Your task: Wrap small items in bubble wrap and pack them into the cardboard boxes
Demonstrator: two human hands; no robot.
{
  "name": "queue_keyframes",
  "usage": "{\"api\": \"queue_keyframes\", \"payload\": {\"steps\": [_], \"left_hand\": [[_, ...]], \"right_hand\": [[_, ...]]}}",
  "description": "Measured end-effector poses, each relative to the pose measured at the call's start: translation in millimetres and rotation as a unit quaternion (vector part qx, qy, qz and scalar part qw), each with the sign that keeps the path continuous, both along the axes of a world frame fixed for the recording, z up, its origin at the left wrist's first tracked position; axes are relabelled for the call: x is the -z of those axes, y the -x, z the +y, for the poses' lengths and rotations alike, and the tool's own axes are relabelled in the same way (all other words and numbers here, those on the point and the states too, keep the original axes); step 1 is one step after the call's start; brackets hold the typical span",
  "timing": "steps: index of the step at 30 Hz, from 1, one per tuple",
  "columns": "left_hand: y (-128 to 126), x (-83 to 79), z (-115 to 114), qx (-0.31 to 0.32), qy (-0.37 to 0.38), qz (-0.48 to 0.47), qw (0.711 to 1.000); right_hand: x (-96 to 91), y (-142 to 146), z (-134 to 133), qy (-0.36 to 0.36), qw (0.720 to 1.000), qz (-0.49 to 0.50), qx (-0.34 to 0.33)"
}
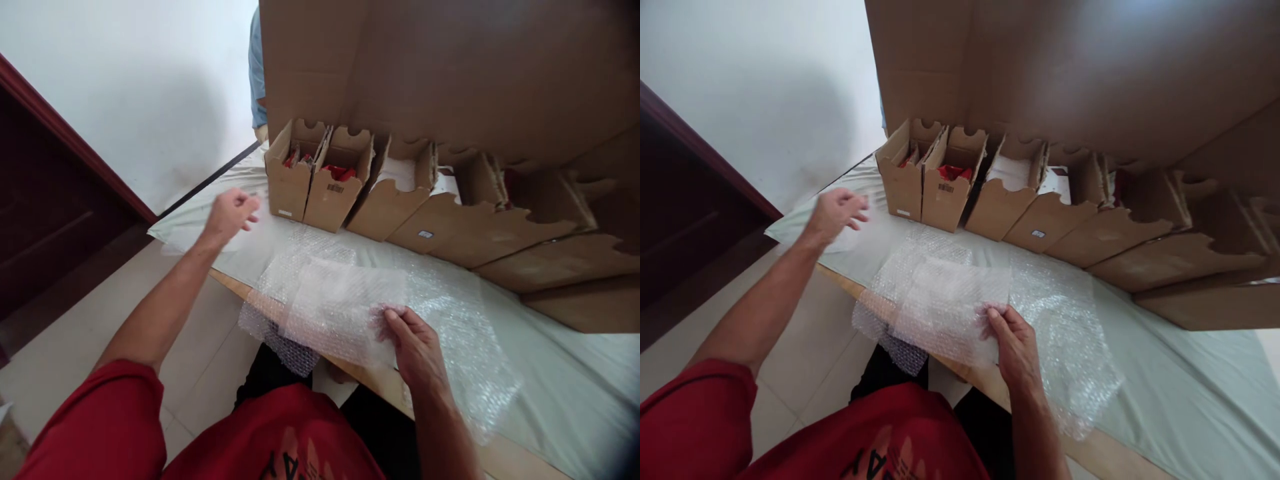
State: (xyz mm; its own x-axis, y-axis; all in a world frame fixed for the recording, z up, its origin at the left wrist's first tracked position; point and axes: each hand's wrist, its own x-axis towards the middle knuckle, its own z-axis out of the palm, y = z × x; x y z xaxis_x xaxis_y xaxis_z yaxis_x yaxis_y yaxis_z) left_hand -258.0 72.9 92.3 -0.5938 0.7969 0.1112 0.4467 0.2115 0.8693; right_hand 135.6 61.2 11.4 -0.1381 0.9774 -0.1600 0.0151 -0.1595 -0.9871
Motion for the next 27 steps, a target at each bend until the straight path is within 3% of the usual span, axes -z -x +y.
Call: {"api": "queue_keyframes", "payload": {"steps": [2, 4, 8, 11, 13, 16, 18, 21, 24, 27], "left_hand": [[-24.6, 9.0, 14.0, 0.110, -0.038, -0.112, 0.987], [-37.6, 21.1, 14.0, 0.171, -0.065, -0.150, 0.972], [-46.2, 46.6, -25.3, 0.176, -0.021, -0.138, 0.974], [-64.3, 61.9, -60.9, 0.187, 0.017, -0.242, 0.952], [-83.2, 68.5, -75.5, 0.198, 0.007, -0.343, 0.918], [-101.6, 67.8, -81.0, 0.251, -0.001, -0.491, 0.834], [-97.3, 61.3, -79.6, 0.268, -0.011, -0.539, 0.798], [-73.8, 57.0, -81.8, 0.213, -0.045, -0.554, 0.803], [-59.7, 70.8, -95.6, 0.157, -0.008, -0.583, 0.797], [-69.7, 88.8, -117.7, 0.196, 0.042, -0.648, 0.735]], "right_hand": [[-7.0, -3.8, 0.1, -0.021, 1.000, -0.008, -0.018], [-12.4, -6.2, 0.2, -0.027, 0.999, -0.015, -0.040], [-28.7, 2.5, 0.7, -0.033, 0.997, 0.019, -0.068], [-51.5, 20.9, 0.6, -0.029, 0.990, 0.087, -0.103], [-68.7, 33.4, 0.1, -0.028, 0.983, 0.124, -0.135], [-87.1, 46.8, 0.8, -0.047, 0.974, 0.138, -0.175], [-91.4, 53.5, 3.4, -0.064, 0.971, 0.138, -0.183], [-88.6, 68.4, 7.1, -0.062, 0.967, 0.156, -0.194], [-83.9, 92.7, 5.8, -0.040, 0.957, 0.188, -0.216], [-83.2, 117.2, 3.1, -0.033, 0.942, 0.227, -0.246]]}}
